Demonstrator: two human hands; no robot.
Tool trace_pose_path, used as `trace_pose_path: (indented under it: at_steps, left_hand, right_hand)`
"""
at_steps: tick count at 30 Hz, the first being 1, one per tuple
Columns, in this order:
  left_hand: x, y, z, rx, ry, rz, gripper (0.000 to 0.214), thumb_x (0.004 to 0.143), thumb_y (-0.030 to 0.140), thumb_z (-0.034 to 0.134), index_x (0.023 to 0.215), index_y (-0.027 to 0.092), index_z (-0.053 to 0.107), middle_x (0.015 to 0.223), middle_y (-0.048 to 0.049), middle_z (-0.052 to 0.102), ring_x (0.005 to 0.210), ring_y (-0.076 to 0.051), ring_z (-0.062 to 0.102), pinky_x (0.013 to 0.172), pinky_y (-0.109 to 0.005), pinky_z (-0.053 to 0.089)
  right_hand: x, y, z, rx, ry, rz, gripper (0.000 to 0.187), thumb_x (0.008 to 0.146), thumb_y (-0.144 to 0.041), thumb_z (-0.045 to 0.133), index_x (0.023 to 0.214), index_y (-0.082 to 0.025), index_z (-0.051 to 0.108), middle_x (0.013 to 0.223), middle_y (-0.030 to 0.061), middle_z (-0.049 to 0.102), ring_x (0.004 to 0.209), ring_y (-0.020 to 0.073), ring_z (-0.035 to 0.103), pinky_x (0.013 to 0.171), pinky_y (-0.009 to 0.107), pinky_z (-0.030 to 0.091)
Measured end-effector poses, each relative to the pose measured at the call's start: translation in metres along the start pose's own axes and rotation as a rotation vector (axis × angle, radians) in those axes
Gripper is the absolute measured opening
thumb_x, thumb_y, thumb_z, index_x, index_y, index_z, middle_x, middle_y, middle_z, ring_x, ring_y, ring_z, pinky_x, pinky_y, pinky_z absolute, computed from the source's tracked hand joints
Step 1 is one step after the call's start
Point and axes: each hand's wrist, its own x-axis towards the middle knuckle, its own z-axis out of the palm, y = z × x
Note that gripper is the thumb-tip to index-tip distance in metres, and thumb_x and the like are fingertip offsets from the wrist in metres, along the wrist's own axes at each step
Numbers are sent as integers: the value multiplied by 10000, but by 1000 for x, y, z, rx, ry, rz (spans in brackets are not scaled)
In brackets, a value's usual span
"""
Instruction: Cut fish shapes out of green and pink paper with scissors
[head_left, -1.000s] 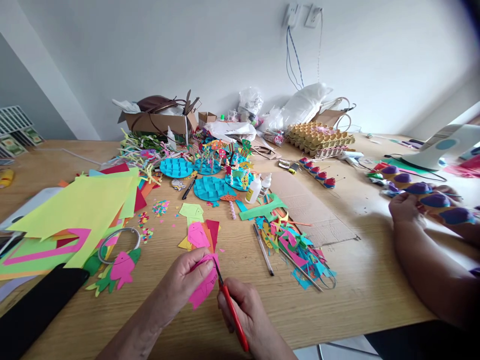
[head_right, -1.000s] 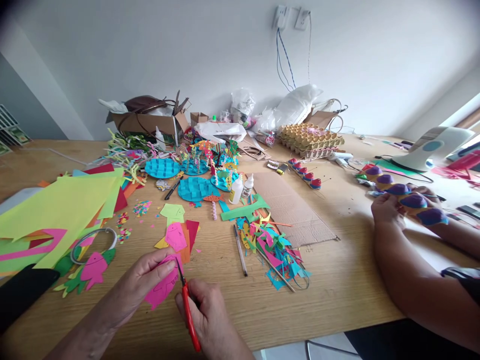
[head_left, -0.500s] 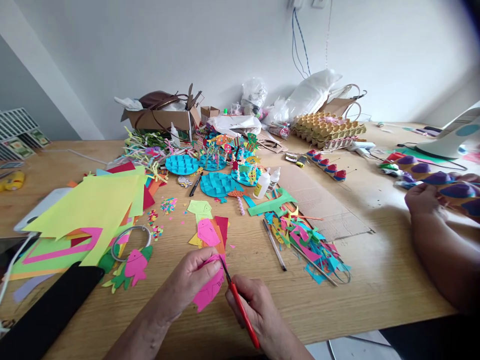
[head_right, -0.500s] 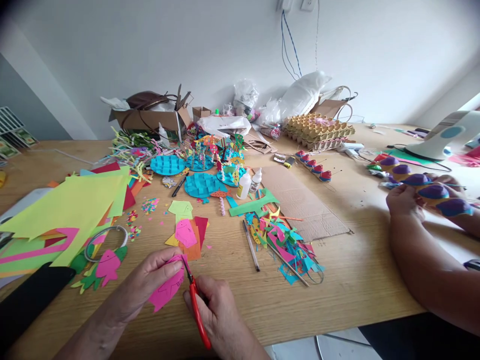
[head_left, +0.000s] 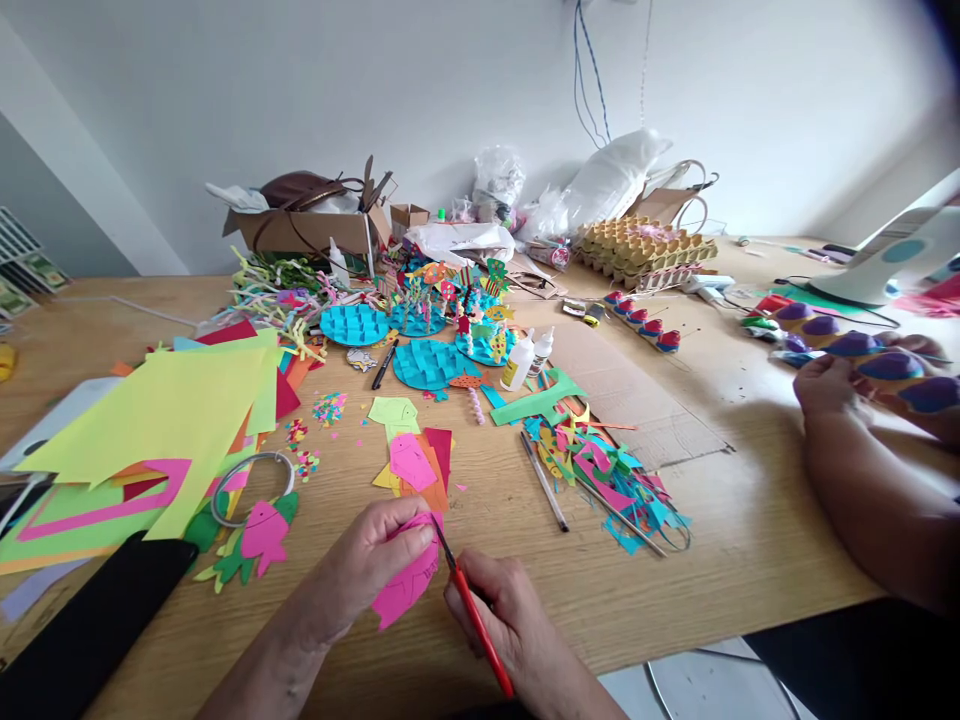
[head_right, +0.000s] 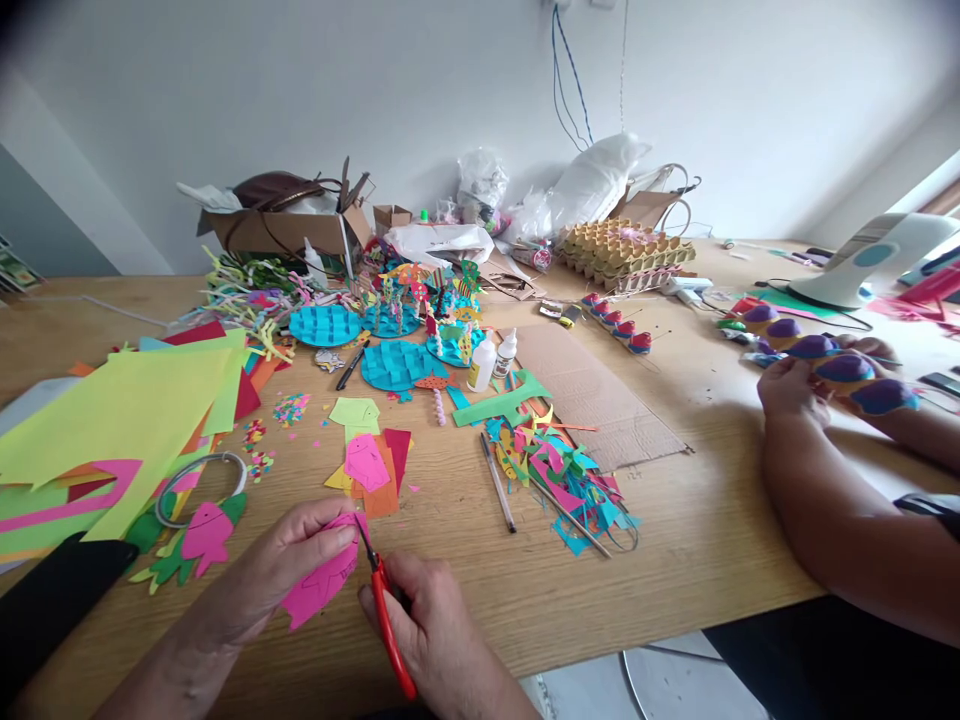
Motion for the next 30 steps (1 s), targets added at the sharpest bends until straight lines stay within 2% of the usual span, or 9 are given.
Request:
trace_pose_path:
  at_steps: [6,13,18,21,24,27,30]
  left_hand:
    - [1,0,4,46,-32,-31,260,764,389,547,641,176,464,560,61,342,511,-90,290,492,-206,247]
    - [7,-2,10,142,-131,-50,243,810,346,498,640,182,437,572,55,380,511,-92,308,486,-200,258]
    - [13,1,14,219,-196,-54,264,817,340,482,616,184,410,569,59,364,515,-92,293,478,-197,249]
    - [16,4,17,243,-203,-35,277,817,338,470,597,189,390,560,66,355,510,-92,294,477,-191,260]
    - [17,5,20,325,-217,-28,276,808,323,487,581,184,412,554,69,363,505,-91,312,469,-185,260]
    - [18,3,24,403,-202,-55,288,791,357,524,576,176,461,538,71,374,486,-89,327,441,-183,237]
    - [19,0,24,406,-165,-36,270,753,373,576,579,172,533,525,62,421,482,-98,367,437,-187,253]
  right_hand:
    - [-4,0,-1,-4,14,18,337,899,-328,377,601,-193,294,559,-64,274,507,83,257,467,217,224]
    - [-17,7,-8,25,27,5,364,890,-347,417,586,-193,292,559,-60,266,511,86,259,468,217,220]
    - [-29,14,-18,24,30,75,390,888,-407,413,581,-188,313,558,-58,288,513,88,269,469,218,218]
    - [-30,14,-26,135,51,138,419,875,-490,388,586,-188,347,556,-52,324,515,95,295,464,211,240]
    - [-23,8,-36,328,120,153,405,785,-559,504,647,-187,418,569,-50,379,516,102,342,465,207,282]
    - [-9,-2,-43,362,178,110,343,705,-472,650,729,-179,474,639,-34,460,553,108,393,495,208,328]
    - [6,-10,-46,222,127,80,207,720,-303,659,731,-173,500,674,-24,502,602,118,435,527,208,353]
